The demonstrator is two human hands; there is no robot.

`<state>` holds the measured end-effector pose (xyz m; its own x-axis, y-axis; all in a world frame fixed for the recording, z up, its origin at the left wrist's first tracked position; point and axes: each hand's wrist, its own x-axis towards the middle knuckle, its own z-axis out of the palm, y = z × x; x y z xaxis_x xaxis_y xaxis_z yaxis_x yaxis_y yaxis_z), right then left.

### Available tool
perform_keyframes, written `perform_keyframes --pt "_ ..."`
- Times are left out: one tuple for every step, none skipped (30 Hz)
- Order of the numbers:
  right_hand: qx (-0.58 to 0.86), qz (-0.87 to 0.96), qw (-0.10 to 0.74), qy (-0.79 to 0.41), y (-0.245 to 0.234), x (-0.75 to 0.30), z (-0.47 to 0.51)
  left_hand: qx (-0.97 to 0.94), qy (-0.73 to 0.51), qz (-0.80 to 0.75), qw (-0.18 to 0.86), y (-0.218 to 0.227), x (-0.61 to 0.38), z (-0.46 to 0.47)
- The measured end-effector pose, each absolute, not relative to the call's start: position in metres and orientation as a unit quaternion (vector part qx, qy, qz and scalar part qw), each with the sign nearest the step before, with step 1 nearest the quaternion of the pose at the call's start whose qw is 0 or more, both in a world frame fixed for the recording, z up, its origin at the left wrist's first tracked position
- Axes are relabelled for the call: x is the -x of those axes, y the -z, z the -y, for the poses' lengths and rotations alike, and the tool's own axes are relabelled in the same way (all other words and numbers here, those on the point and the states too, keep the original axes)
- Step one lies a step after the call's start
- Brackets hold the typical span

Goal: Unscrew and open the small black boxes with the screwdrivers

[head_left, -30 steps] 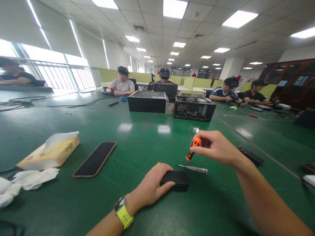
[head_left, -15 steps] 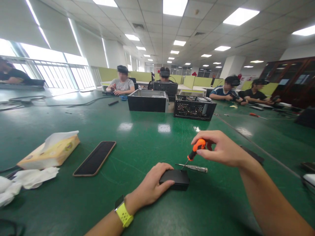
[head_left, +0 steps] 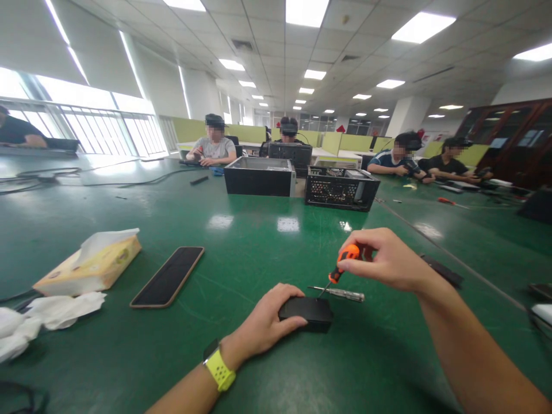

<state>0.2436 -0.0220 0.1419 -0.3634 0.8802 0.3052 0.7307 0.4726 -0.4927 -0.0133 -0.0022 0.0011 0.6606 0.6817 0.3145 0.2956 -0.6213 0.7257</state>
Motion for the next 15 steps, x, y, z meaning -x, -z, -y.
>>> perform_keyframes --pt "0.516 0.801 0.283 -0.111 -0.140 -0.243 0.021 -0.851 -0.296 -0.285 0.328 -0.001 0.014 0.001" --pt "0.533 0.788 0.297 -0.083 -0.138 -0.242 0.019 -0.850 -0.297 -0.284 0.329 -0.001 0.014 0.000" --pt "0.542 0.777 0.313 -0.059 -0.136 -0.241 0.018 -0.849 -0.298 -0.284 0.330 0.000 0.014 -0.001" --pt "0.544 0.769 0.332 -0.047 -0.134 -0.240 0.017 -0.848 -0.299 -0.287 0.330 0.001 0.014 -0.002" --pt "0.541 0.761 0.353 -0.048 -0.133 -0.239 0.017 -0.847 -0.300 -0.289 0.329 0.002 0.015 -0.003" --pt "0.537 0.753 0.375 -0.060 -0.133 -0.238 0.017 -0.847 -0.300 -0.292 0.329 0.002 0.015 -0.004" --pt "0.533 0.745 0.393 -0.077 -0.132 -0.236 0.017 -0.846 -0.300 -0.293 0.329 0.003 0.015 -0.005" --pt "0.530 0.739 0.405 -0.097 -0.131 -0.234 0.018 -0.847 -0.299 -0.293 0.328 0.003 0.015 -0.005" --pt "0.528 0.735 0.410 -0.114 -0.130 -0.231 0.019 -0.847 -0.299 -0.293 0.327 0.003 0.015 -0.005" --pt "0.526 0.737 0.406 -0.126 -0.129 -0.228 0.019 -0.848 -0.298 -0.292 0.327 0.003 0.015 -0.005" --pt "0.523 0.743 0.396 -0.135 -0.128 -0.225 0.019 -0.849 -0.297 -0.292 0.326 0.002 0.015 -0.005" --pt "0.521 0.751 0.382 -0.138 -0.126 -0.223 0.019 -0.849 -0.295 -0.294 0.324 0.002 0.015 -0.004" --pt "0.520 0.758 0.369 -0.137 -0.125 -0.221 0.018 -0.850 -0.294 -0.296 0.321 0.001 0.015 -0.004" --pt "0.520 0.764 0.358 -0.134 -0.123 -0.219 0.017 -0.851 -0.292 -0.299 0.318 0.000 0.015 -0.004" --pt "0.520 0.768 0.350 -0.130 -0.122 -0.218 0.016 -0.852 -0.290 -0.300 0.315 0.000 0.015 -0.003"
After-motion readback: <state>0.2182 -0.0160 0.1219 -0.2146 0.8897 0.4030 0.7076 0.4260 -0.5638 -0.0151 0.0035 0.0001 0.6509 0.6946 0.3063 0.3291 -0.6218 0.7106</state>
